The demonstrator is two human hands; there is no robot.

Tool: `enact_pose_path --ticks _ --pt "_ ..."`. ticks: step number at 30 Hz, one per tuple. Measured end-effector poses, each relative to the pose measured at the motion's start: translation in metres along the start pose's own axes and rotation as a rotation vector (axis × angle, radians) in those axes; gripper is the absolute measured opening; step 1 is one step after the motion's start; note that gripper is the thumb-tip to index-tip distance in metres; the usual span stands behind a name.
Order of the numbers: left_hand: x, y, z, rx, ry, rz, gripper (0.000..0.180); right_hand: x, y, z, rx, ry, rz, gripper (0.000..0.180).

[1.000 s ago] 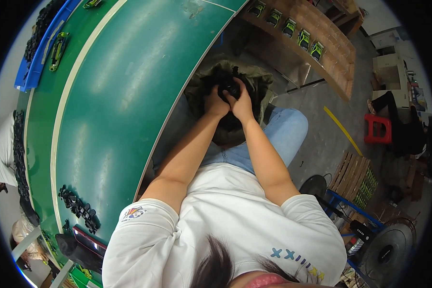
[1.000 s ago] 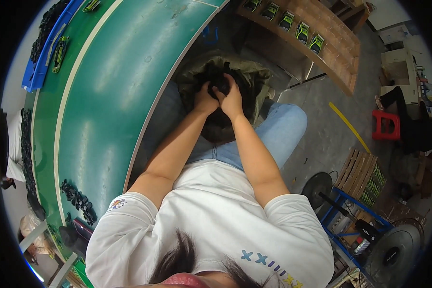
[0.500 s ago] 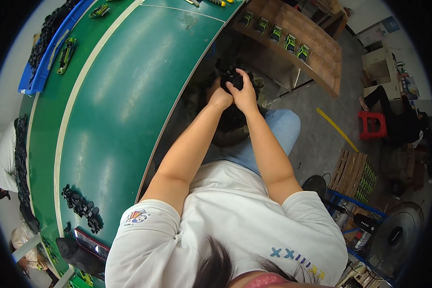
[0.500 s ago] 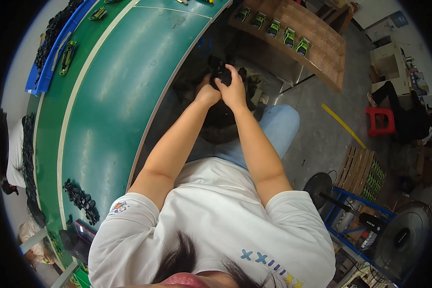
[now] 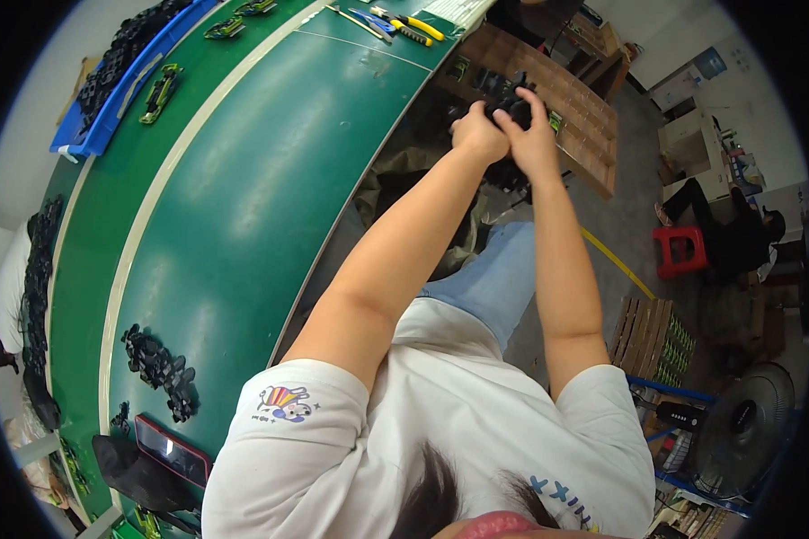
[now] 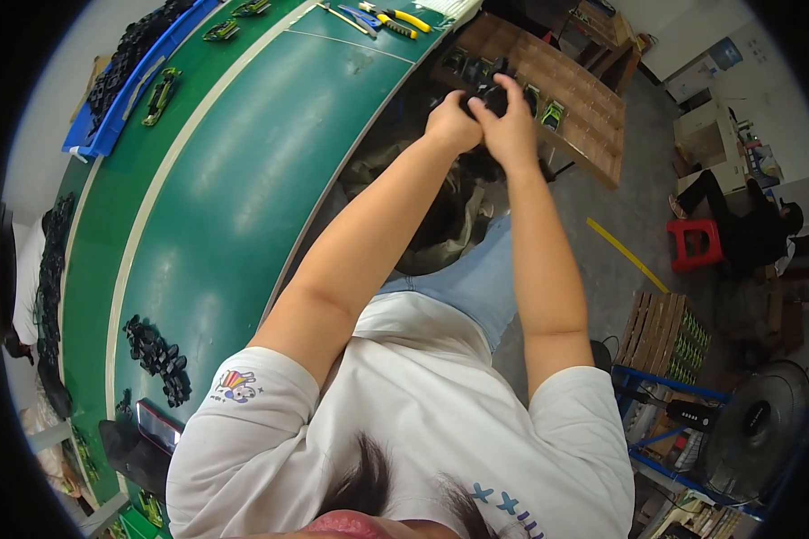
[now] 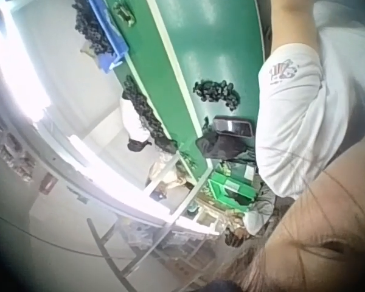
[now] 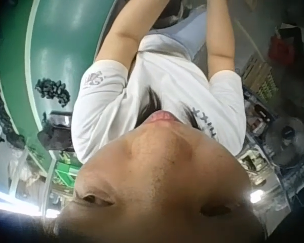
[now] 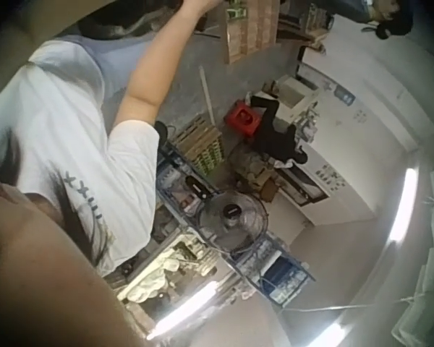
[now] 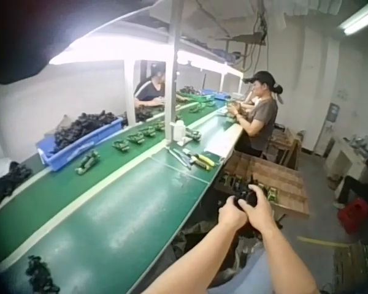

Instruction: The person assembles toy cars on a manufacturing assembly line by fitting toy car bodies to toy car chassis, then organizes plastic frames into storage bins. The assembly is performed by hand, with pliers and a utility knife available as tools.

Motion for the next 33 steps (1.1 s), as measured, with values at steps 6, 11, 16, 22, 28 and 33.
enact_pose_path --ticks 6,11,16,22,28,33 --pt "0.029 -0.078 -0.059 -0.103 0.165 -0.137 0.065 0.026 -0.012 0.107 -0.006 -0.285 -0.048 0.052" --pt "0.042 -0.195 -0.035 -0.078 0.188 -0.267 0.059 0.026 0.062 0.199 0.043 -0.444 0.024 0.057" --pt "-0.002 -0.303 0.006 -0.011 0.000 -0.382 0.060 -0.002 0.166 0.249 0.279 -0.397 0.204 0.059" --pt "-0.054 -0.366 0.065 0.153 -0.132 -0.464 0.080 -0.057 0.252 0.260 0.371 -0.275 0.429 0.060" --pt "-0.061 -0.372 0.095 0.355 -0.138 -0.446 0.091 -0.058 0.288 0.228 0.382 -0.178 0.530 0.062" --pt "-0.067 -0.367 0.084 0.600 -0.033 -0.407 0.087 -0.031 0.287 0.194 0.273 -0.164 0.463 0.064"
Point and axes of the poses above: each hand's wrist, its own x-axis towards the middle knuckle, its own y-axis out of the palm, z = x × y, the point moved 8 cm from there along x, towards the middle knuckle, and after that the axes turned 11 degrees about y, right-handed, at the moved point
